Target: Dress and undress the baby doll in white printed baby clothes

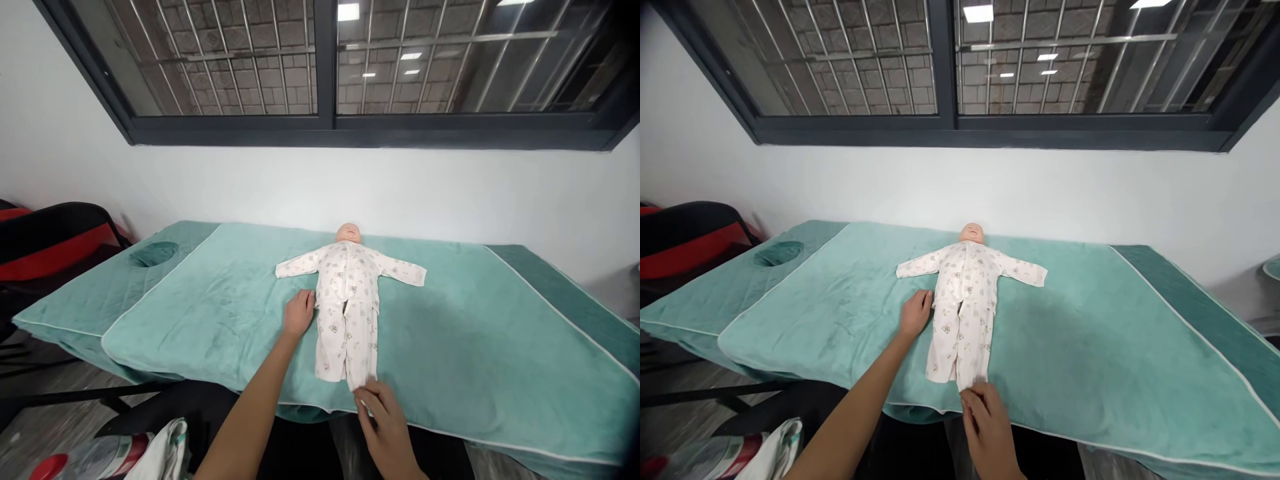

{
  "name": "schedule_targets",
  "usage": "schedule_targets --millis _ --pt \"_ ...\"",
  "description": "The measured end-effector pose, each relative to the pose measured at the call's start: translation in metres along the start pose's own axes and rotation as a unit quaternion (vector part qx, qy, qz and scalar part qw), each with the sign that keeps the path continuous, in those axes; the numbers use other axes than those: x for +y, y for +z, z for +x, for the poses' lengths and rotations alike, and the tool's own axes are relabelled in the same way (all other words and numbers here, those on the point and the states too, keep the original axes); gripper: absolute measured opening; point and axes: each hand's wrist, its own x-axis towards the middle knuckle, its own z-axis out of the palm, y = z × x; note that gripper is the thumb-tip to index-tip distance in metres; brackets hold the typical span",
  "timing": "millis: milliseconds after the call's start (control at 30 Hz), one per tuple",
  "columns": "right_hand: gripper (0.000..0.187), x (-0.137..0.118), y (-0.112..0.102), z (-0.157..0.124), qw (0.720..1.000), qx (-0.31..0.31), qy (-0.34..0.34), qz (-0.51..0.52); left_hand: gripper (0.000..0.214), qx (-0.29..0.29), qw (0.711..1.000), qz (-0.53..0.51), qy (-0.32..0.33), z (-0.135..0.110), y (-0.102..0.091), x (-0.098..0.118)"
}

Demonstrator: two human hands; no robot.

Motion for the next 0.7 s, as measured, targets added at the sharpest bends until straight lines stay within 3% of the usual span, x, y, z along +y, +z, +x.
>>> schedule_targets --millis 233,333,533,700 --pt "0.022 0.007 0.019 -0.041 0.996 0.004 -0.013 -0.088 0.041 -0.032 0.999 -0.018 0.008 0.002 -0.009 0.006" --pt "0.025 0.010 0.030 -0.058 0.995 0.024 -0.020 -0.095 0.046 -0.070 0.996 -0.044 0.023 -0.009 -0.016 0.011" --pt "0.027 0.017 0.051 -0.079 0.998 0.043 0.019 -0.029 0.047 -0.177 0.979 -0.097 0.040 -0.087 -0.038 0.040" --pt "0.030 0.017 0.067 -0.079 0.998 -0.020 0.033 0.049 0.045 -0.179 0.974 -0.141 -0.015 -0.138 -0.058 0.064"
